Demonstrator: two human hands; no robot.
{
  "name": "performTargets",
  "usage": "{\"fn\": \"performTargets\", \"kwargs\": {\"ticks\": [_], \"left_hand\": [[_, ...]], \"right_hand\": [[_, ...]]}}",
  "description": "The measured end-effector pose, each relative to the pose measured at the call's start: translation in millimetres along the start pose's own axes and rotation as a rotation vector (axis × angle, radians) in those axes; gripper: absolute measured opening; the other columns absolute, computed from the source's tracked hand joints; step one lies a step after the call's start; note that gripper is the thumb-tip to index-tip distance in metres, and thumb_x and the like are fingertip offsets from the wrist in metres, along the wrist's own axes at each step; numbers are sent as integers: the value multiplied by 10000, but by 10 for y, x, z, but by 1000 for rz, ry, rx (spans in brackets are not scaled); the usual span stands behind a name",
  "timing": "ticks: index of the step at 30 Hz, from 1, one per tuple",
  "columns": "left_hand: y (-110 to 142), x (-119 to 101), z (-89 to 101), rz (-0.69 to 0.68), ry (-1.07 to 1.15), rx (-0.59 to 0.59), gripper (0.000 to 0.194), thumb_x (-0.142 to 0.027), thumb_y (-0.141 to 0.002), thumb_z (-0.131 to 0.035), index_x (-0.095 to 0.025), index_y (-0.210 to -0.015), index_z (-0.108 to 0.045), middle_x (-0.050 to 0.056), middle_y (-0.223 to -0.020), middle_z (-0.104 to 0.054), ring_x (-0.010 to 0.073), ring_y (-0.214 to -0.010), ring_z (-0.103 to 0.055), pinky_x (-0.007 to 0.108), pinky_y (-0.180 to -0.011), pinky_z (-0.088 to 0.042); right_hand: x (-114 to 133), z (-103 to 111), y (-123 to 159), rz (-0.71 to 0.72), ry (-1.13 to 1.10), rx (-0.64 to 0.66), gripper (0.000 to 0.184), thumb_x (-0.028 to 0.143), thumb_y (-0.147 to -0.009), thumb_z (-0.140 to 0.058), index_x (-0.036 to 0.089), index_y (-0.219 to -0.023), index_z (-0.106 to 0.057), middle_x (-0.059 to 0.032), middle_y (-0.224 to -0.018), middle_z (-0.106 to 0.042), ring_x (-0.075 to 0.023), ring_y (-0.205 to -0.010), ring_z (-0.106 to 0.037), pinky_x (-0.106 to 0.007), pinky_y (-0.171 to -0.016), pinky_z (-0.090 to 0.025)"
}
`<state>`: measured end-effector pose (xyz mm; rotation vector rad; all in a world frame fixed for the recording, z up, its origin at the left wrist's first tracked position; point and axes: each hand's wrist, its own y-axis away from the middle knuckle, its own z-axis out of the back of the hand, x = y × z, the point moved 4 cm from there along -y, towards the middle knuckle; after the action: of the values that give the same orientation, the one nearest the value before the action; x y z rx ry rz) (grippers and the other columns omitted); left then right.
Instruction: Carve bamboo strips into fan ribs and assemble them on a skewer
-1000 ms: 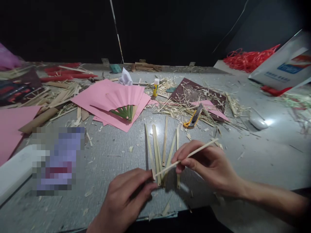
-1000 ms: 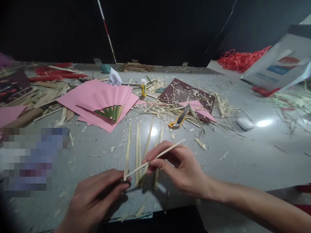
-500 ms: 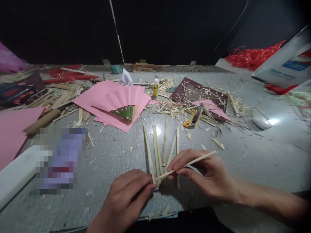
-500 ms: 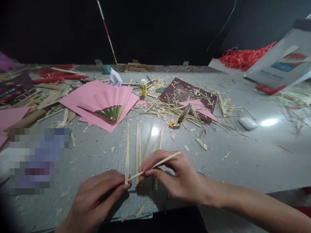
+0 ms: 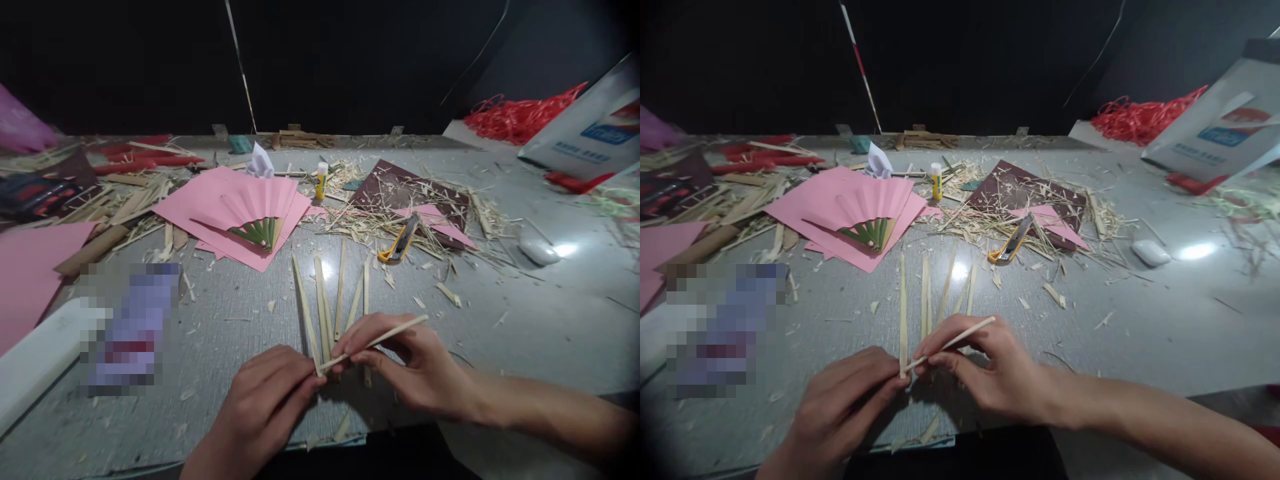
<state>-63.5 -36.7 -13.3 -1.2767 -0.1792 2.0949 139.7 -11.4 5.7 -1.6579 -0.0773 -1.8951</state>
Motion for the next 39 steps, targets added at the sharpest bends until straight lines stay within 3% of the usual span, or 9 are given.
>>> {"fn": "performTargets", "kwargs": {"ticks": [6, 11, 17, 21, 25, 29, 31, 36, 39], "left_hand": [[35, 60, 15, 100, -24, -82, 199, -102, -957, -696, -211, -1124, -704, -4, -920, -776, 114, -793, -727, 203, -734, -557], [31, 114, 33, 197, -59, -94, 153, -129, -974, -676, -238, -1073, -720, -23, -904, -781, 100, -758, -729, 194, -705, -553], [15, 87, 3, 207, -146, -43, 129, -155, -1002, -630, -232, -1070, -708, -7, -894, -764, 123, -769, -717, 233, -718, -551], [-56, 30, -134, 206, -233, 34, 109, -206, -1018, -591, -204, -1072, -687, 13, -849, -715, 150, -709, -669, 270, -647, -521], [-172, 33, -281, 327, -309, 62, 124, -281, -1022, -578, -201, -1038, -672, 20, -858, -677, 179, -704, -641, 308, -631, -492], [-297, 45, -211, 438, -295, 43, 180, -353, -1021, -576, -220, -1086, -678, 7, -861, -683, 186, -709, -635, 324, -662, -479], [-373, 55, -83, 478, -340, 95, 209, -398, -1019, -569, -224, -1052, -680, 6, -850, -689, 197, -710, -631, 337, -671, -461], [-627, 120, 167, 476, -592, 419, 312, -430, -1035, -489, -216, -862, -637, 52, -868, -689, 258, -801, -643, 380, -709, -414], [-782, 179, 166, 481, -680, 448, 343, -497, -1006, -531, -216, -817, -580, 71, -877, -693, 254, -769, -634, 355, -660, -378]], "right_hand": [[74, 82, 40, 167, 146, 109, 320, -50, -952, -591, 127, -1211, -653, -133, -1079, -762, -202, -1012, -748, -321, -852, -619], [156, 215, 83, 190, 257, 166, 370, -79, -929, -572, 132, -1229, -618, -126, -1106, -740, -195, -1053, -719, -303, -864, -593], [203, 383, 190, 192, 372, 99, 312, -41, -967, -574, 151, -1207, -630, -98, -1099, -742, -172, -1025, -706, -287, -869, -578], [163, 486, 292, 187, 432, 46, 302, -35, -980, -557, 151, -1207, -626, -93, -1089, -742, -163, -1023, -701, -280, -869, -571], [86, 514, 340, 201, 457, 51, 344, -54, -969, -537, 157, -1227, -622, -95, -1116, -753, -168, -1039, -710, -291, -877, -574], [54, 501, 294, 242, 468, 75, 367, -57, -968, -512, 168, -1239, -612, -106, -1132, -756, -191, -1061, -714, -324, -882, -587], [59, 481, 259, 265, 511, 136, 379, -47, -973, -486, 170, -1262, -604, -120, -1163, -751, -205, -1086, -708, -354, -900, -590], [99, 462, 159, 340, 653, 229, 295, 43, -1039, -453, 133, -1277, -603, -170, -1199, -739, -233, -1110, -702, -397, -920, -597], [105, 431, 88, 415, 728, 257, 252, 64, -1072, -431, 102, -1260, -595, -187, -1155, -743, -247, -1069, -709, -402, -884, -608]]}}
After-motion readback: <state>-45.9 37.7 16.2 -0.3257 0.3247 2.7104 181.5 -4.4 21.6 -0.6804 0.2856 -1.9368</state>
